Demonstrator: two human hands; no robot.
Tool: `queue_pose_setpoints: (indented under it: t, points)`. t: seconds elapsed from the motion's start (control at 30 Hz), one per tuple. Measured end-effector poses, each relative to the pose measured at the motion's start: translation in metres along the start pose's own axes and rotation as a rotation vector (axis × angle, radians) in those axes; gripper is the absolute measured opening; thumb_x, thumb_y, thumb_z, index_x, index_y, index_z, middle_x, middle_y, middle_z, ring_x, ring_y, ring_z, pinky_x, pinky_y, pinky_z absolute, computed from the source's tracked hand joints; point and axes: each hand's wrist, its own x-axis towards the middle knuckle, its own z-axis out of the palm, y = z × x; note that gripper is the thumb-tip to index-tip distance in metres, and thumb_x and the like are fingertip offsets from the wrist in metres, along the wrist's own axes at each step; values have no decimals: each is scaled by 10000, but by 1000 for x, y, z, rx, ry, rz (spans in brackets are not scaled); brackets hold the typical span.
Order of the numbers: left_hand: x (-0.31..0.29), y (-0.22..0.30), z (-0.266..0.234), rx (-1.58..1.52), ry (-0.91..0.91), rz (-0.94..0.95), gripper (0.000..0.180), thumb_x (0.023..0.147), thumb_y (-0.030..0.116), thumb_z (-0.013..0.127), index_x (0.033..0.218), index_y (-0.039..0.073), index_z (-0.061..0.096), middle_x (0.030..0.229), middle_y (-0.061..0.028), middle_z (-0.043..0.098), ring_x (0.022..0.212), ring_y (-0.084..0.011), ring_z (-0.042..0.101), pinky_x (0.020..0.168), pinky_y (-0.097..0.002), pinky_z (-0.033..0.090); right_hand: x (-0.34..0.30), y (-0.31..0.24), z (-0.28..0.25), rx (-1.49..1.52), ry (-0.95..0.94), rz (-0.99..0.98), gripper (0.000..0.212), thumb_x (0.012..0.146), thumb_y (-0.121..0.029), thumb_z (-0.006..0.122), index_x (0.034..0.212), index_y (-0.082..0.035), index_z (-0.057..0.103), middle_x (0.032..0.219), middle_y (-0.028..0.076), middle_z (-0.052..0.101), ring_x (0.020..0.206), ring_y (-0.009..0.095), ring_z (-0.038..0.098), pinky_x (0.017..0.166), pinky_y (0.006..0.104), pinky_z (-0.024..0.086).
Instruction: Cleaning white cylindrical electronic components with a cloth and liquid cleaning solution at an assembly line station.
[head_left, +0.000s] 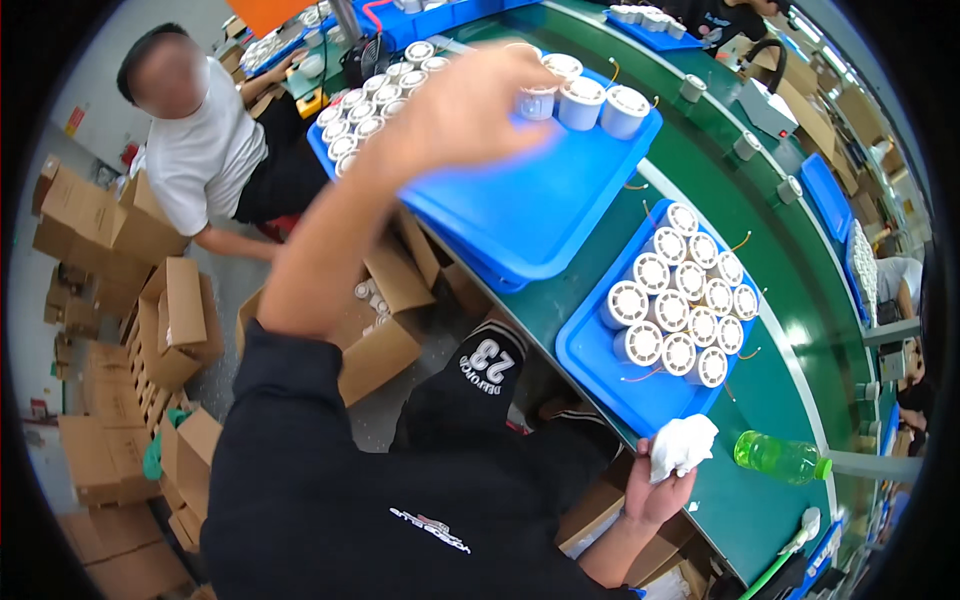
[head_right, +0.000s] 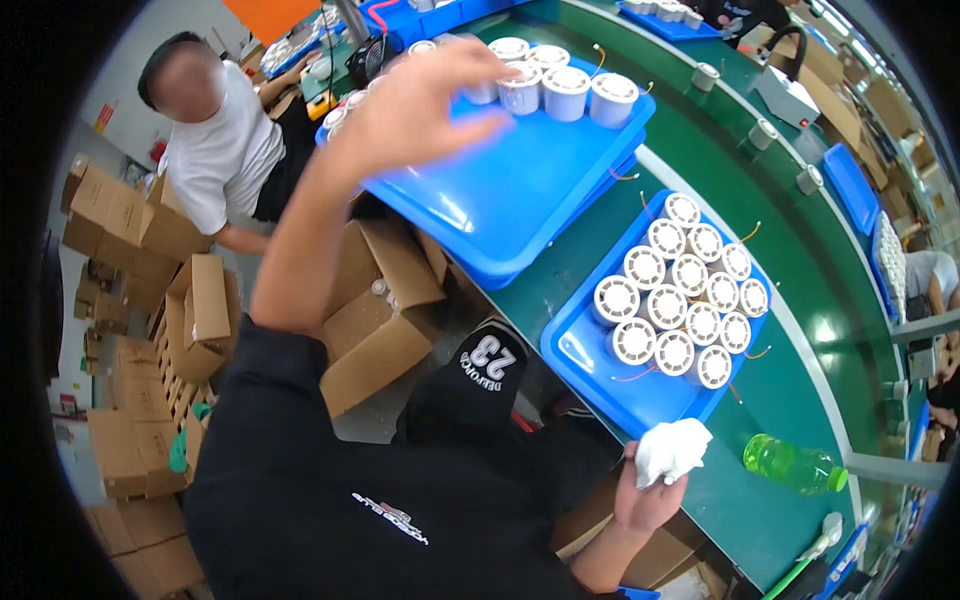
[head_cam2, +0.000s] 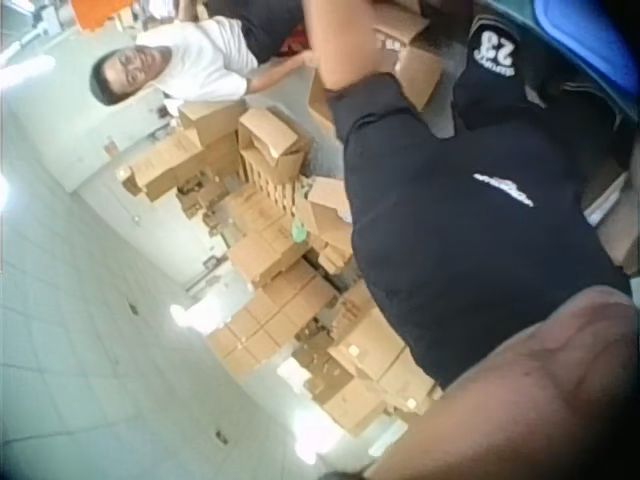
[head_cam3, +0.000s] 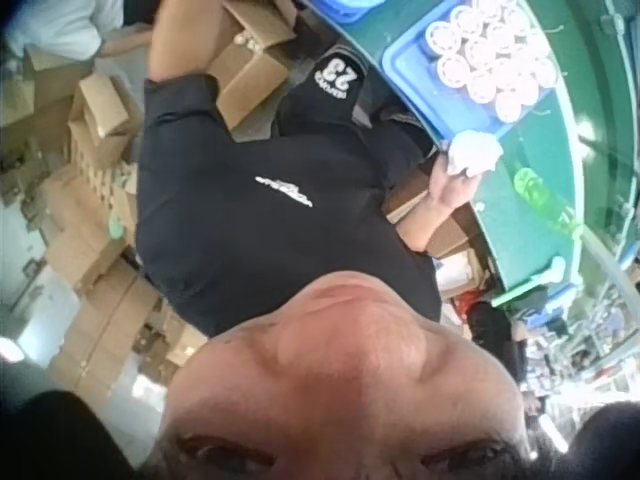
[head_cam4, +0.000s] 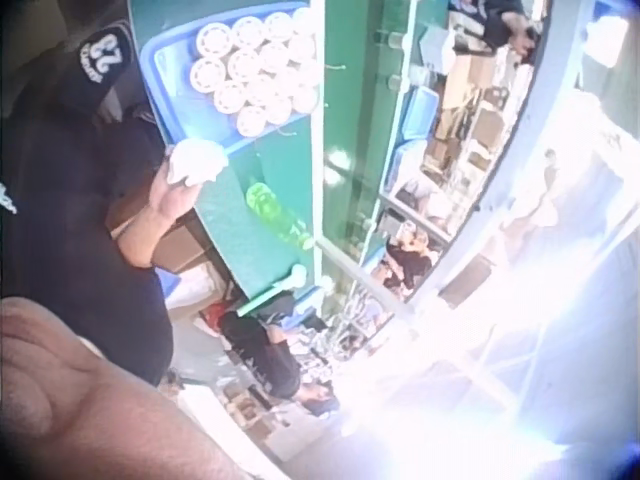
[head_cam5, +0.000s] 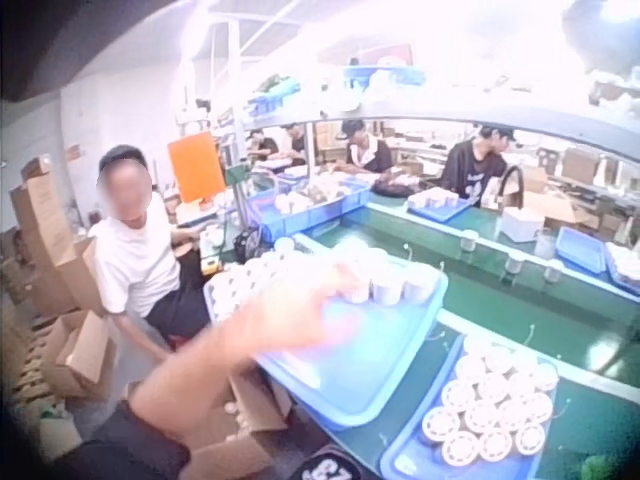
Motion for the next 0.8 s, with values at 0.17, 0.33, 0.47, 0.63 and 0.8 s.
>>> queue_pose_setpoints:
  t: [0.17,0.33,0.47,0.63,0.8]
  points:
    - [48,-169,22,263,-429,-282,547,719,329,781,1156,22,669,1022,-142,674,979,-283,655,865,-377,506,16,21,42,13,20,26,361,999,-297,339,1231,-95,528,1081,72,610,898,227,549,758,401,413]
    - [71,-158,33,189,-608,-441,400,673,327,800,905,17,702,808,-116,680,759,-225,642,691,-370,494,20,36,67,118,58,42,382,994,-294,340,1252,-85,529,1097,80,611,902,244,549,774,418,411]
    - [62,-138,6,190,-584,-458,430,651,333,802,933,18,725,793,-110,677,724,-221,635,670,-353,499,21,50,54,174,-54,92,445,1007,-364,379,1344,-89,472,1250,102,586,1014,290,595,771,470,455]
    - [14,-116,-43,-221,-85,-375,472,647,321,837,980,9,718,755,-52,643,681,-142,593,617,-301,478,24,47,78,123,-145,40,455,988,-332,403,1363,-77,444,1236,118,577,1006,290,578,779,452,455]
    - [-44,-5,-5,-778,40,-253,519,631,175,883,1074,-10,685,875,-17,613,761,-60,555,686,-203,466,42,37,122,-364,-236,-446,581,890,-63,550,1417,-2,315,1359,225,477,1206,376,538,989,465,459]
